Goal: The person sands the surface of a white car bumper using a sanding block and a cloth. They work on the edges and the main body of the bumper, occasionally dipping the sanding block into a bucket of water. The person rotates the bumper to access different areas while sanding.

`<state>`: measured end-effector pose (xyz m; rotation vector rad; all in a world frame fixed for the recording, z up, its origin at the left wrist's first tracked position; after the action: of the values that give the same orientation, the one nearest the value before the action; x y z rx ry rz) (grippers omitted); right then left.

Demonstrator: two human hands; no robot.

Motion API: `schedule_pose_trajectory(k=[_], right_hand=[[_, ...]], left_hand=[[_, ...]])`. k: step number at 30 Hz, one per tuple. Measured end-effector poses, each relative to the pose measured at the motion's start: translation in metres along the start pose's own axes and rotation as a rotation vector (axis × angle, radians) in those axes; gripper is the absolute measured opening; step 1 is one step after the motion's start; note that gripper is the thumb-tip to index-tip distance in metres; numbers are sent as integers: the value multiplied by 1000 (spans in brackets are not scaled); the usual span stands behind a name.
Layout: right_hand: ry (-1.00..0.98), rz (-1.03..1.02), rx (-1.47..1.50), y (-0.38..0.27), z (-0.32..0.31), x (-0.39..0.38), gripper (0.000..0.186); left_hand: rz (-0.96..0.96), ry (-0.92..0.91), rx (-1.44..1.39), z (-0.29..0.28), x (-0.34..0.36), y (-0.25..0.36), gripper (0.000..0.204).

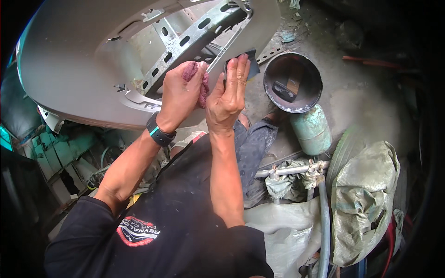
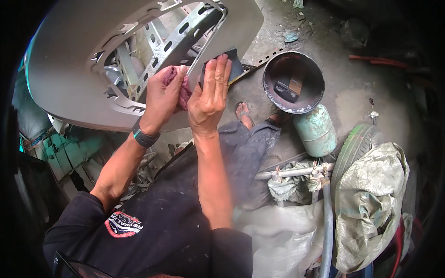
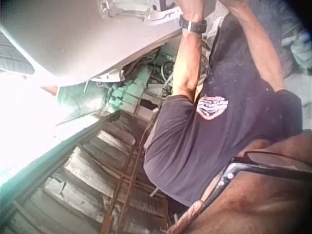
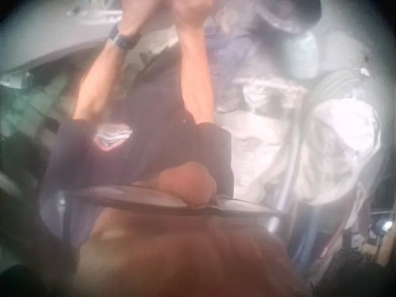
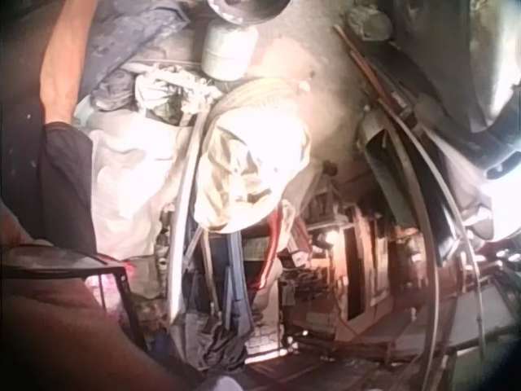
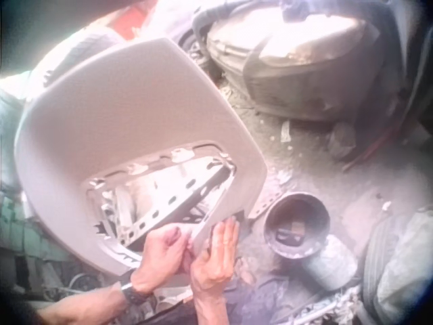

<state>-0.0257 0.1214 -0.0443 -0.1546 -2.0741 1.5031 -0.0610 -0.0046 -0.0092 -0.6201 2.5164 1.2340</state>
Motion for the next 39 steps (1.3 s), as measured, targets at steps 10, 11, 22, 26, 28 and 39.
schedule_pose_trajectory(k=[10, 11, 22, 26, 28, 39], right_hand=[[-76, -130, 72, 3, 6, -28, 53], [-61, -149, 82, 8, 8, -19, 53], [94, -35, 64, 16, 7, -1, 41], [88, 354, 148, 90, -21, 74, 37], [90, 636, 360, 117, -33, 62, 39], [254, 1181, 812, 180, -73, -74, 47]], left_hand=[[-54, -45, 78, -3, -5, -5, 31], [-47, -38, 65, -5, -6, -9, 31], [-31, -70, 92, -6, -4, -14, 35], [-90, -82, 70, -3, -9, -9, 35], [-165, -91, 106, -6, -9, -10, 35], [219, 139, 22, -17, 12, 90, 26]])
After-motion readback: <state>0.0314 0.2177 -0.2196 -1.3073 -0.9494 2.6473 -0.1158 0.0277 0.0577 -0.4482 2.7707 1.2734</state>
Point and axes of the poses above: each hand's wrist, its own x-axis towards the middle knuckle, its own z-axis out of the palm, y = z × x, the point moved 8 cm from there along x, towards the middle knuckle, and after that the axes turned 7 degrees about -z, right-handed, at the moved point
